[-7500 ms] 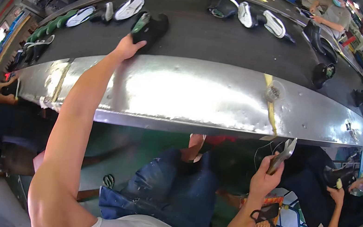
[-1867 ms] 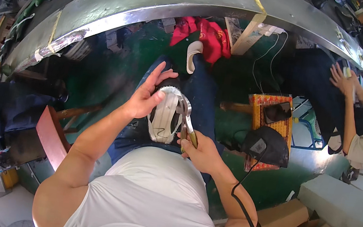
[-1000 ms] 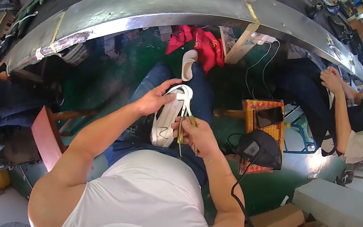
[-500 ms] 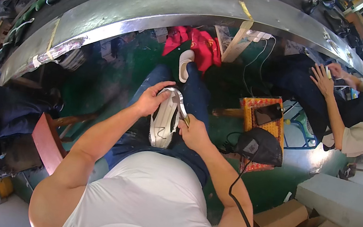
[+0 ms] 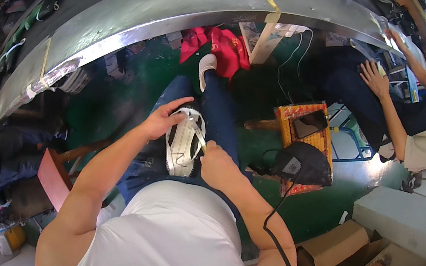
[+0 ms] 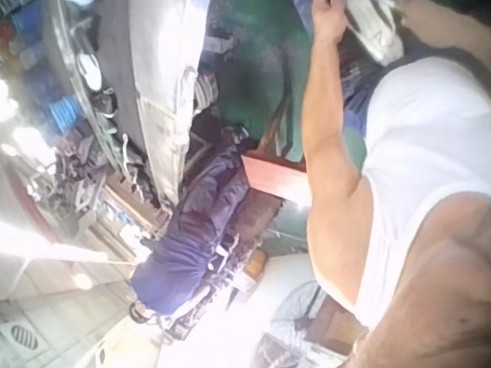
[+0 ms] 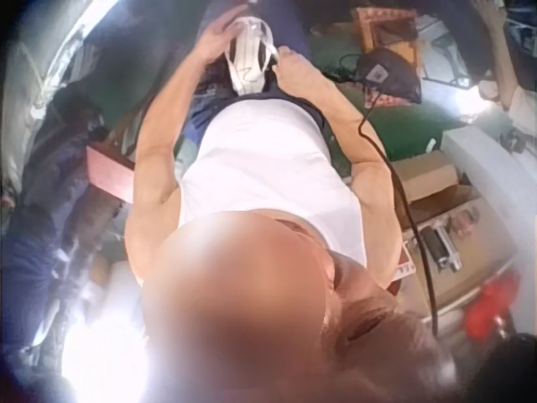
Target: Manually assemble and last shoes using pliers and other hand tools.
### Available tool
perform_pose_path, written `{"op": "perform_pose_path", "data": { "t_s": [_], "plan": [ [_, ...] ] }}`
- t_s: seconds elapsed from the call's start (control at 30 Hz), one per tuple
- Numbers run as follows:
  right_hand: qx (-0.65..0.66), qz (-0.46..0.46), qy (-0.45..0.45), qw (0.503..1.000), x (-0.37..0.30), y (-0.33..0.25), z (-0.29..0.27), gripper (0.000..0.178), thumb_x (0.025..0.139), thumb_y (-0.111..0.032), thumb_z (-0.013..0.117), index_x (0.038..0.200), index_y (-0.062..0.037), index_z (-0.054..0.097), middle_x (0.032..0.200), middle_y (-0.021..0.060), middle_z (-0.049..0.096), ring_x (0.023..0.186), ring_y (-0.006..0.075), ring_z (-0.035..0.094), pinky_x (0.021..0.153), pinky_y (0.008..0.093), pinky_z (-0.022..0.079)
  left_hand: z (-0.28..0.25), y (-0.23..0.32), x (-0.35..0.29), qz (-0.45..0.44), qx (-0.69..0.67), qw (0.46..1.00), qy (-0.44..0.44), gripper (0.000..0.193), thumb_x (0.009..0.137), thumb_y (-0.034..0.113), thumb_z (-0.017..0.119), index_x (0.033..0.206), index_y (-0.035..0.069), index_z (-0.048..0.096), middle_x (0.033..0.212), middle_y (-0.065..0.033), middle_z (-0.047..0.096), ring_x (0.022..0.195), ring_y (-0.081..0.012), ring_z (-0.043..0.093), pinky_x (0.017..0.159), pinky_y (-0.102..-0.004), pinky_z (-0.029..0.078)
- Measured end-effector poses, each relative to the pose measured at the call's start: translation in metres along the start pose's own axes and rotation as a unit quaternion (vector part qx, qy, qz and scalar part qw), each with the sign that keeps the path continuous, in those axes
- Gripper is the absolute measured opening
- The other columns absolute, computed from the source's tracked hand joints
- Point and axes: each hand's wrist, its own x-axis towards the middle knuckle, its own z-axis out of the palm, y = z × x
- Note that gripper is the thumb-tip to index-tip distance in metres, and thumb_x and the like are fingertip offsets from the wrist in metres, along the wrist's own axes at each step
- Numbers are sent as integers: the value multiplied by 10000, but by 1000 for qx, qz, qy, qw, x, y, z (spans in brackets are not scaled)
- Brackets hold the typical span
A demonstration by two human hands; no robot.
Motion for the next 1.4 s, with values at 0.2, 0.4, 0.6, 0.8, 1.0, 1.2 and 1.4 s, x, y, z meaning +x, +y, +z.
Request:
{"op": "perform_pose_path", "data": {
  "t_s": [0.2,0.4,0.6,0.8,1.0,1.2,1.4],
  "plan": [
    [-23,8,16,1000,4,4,6,213,898,-91,582,1007,67,491,916,306,626,873,474,628,784,509,496,27,6,19,-121,-55,977,168,509,939,226,652,1405,87,500,1115,-26,615,1016,-137,590,932,-278,464],
    [279,107,-142,944,-4,10,-39,225,988,-203,527,1064,7,539,822,91,638,720,162,639,629,296,525,14,-11,18,-54,-26,988,142,453,904,231,696,1314,76,586,1180,-66,627,1022,-121,583,869,-302,488],
    [83,31,62,994,49,29,4,360,1017,-323,456,939,14,554,697,98,609,667,137,616,614,308,490,9,1,15,-75,3,996,43,627,867,111,709,1435,81,444,1240,-87,607,1079,-154,588,949,-303,480],
    [221,124,-46,966,0,37,-10,436,1016,-391,458,875,9,561,662,91,597,516,149,563,504,311,488,31,-23,-40,-91,48,990,95,907,771,18,765,1517,45,250,1391,-135,499,1250,-215,508,1047,-342,429],
    [441,175,32,880,-3,71,31,339,1023,-347,474,1024,-13,532,821,68,607,638,132,604,526,288,515,34,-49,-79,14,316,947,61,1363,610,193,900,1511,12,-105,1391,-244,474,1265,-343,517,1039,-385,429],
    [538,160,72,824,-4,88,41,389,1035,-382,443,1058,-2,526,827,82,609,634,154,611,527,298,522,25,11,-64,-67,448,890,44,1025,715,176,805,1515,32,181,1199,-291,619,1125,-414,615,971,-431,479],
    [608,206,82,762,-16,102,32,410,1040,-393,415,1058,2,521,858,97,614,679,191,627,576,342,542,14,136,-52,180,389,901,60,752,662,-62,787,1324,33,443,1077,-157,669,930,-202,680,788,-319,554]
  ]
}}
